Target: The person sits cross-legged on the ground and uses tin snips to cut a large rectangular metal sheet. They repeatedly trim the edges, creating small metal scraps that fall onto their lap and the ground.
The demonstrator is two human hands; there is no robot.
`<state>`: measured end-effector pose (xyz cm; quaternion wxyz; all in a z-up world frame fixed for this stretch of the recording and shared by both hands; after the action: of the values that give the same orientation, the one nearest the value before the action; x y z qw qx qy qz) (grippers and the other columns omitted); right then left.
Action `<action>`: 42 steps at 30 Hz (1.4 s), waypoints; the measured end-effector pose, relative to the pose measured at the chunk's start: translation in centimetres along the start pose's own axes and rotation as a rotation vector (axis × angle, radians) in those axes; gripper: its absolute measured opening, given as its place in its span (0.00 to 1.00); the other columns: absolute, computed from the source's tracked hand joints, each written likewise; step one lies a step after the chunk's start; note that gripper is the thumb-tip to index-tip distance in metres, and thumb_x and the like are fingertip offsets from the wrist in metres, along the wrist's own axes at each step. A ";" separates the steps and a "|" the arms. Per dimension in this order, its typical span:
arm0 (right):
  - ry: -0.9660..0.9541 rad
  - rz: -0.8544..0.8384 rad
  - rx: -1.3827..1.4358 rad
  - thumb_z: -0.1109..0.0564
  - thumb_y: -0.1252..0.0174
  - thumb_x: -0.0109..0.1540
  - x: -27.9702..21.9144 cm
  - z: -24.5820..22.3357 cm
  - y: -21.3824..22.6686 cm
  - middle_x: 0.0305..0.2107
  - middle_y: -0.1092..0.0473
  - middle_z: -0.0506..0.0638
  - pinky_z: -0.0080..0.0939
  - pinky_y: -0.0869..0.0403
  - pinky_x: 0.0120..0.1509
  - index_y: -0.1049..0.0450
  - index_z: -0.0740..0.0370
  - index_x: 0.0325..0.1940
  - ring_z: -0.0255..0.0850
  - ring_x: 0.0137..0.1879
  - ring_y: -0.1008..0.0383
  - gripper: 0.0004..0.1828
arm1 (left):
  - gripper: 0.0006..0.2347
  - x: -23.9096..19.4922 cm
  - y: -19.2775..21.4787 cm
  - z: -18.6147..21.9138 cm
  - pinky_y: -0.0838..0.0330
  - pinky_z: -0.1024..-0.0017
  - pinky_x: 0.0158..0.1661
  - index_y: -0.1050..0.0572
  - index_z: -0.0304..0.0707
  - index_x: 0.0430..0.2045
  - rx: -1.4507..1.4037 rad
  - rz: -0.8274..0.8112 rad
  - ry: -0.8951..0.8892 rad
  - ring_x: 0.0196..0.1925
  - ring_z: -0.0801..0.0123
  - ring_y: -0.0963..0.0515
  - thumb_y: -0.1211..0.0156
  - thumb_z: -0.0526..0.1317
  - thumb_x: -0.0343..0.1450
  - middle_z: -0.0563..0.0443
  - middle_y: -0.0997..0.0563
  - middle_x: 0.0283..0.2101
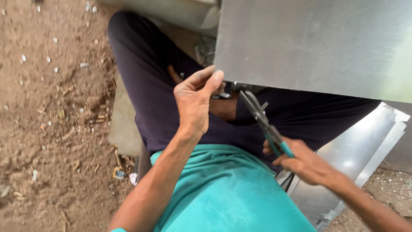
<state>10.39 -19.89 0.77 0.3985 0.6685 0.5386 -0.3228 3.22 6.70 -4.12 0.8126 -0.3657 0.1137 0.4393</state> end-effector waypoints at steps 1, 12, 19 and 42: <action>-0.010 -0.027 -0.028 0.55 0.48 0.41 0.2 -0.7 0.1 0.49 0.25 0.61 0.51 0.26 0.56 0.32 0.65 0.62 0.50 0.56 0.24 0.42 | 0.11 -0.1 0.3 -0.2 0.22 0.78 0.39 0.20 0.24 0.46 -0.004 -0.037 0.012 0.34 0.74 0.18 0.35 0.29 0.70 0.48 0.15 0.36; -0.111 -0.129 -0.264 0.61 0.51 0.42 3.6 -7.4 2.2 0.41 0.27 0.58 0.47 0.25 0.55 0.31 0.68 0.57 0.48 0.49 0.27 0.37 | 0.17 0.8 1.0 0.9 0.20 0.75 0.39 0.36 0.29 0.46 -0.050 -0.038 0.044 0.32 0.73 0.18 0.34 0.27 0.68 0.44 0.17 0.31; -0.171 -0.080 -0.479 0.57 0.45 0.50 4.5 -6.8 4.0 0.25 0.28 0.57 0.48 0.26 0.40 0.25 0.68 0.40 0.46 0.32 0.26 0.17 | 0.20 0.3 2.3 0.2 0.26 0.76 0.34 0.40 0.31 0.43 0.019 0.016 0.027 0.28 0.74 0.22 0.31 0.27 0.67 0.44 0.18 0.28; -0.241 0.438 0.564 0.65 0.52 0.50 -3.6 15.2 -4.8 0.21 0.29 0.53 0.46 0.29 0.32 0.27 0.70 0.33 0.44 0.26 0.29 0.11 | 0.10 -1.8 -13.9 -12.8 0.23 0.77 0.34 0.19 0.28 0.36 -0.012 -0.356 0.089 0.32 0.76 0.19 0.37 0.41 0.75 0.52 0.17 0.32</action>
<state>4.92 -34.50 -4.23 0.3188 0.8085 0.2220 -0.4420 14.97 -8.09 -5.37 0.8695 -0.4039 0.0804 0.2727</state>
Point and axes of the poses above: each hand's wrist, its own x-axis towards the middle knuckle, its own y-axis out of the back of the hand, z = x × y, the point moved 9 cm from there along x, towards the middle knuckle
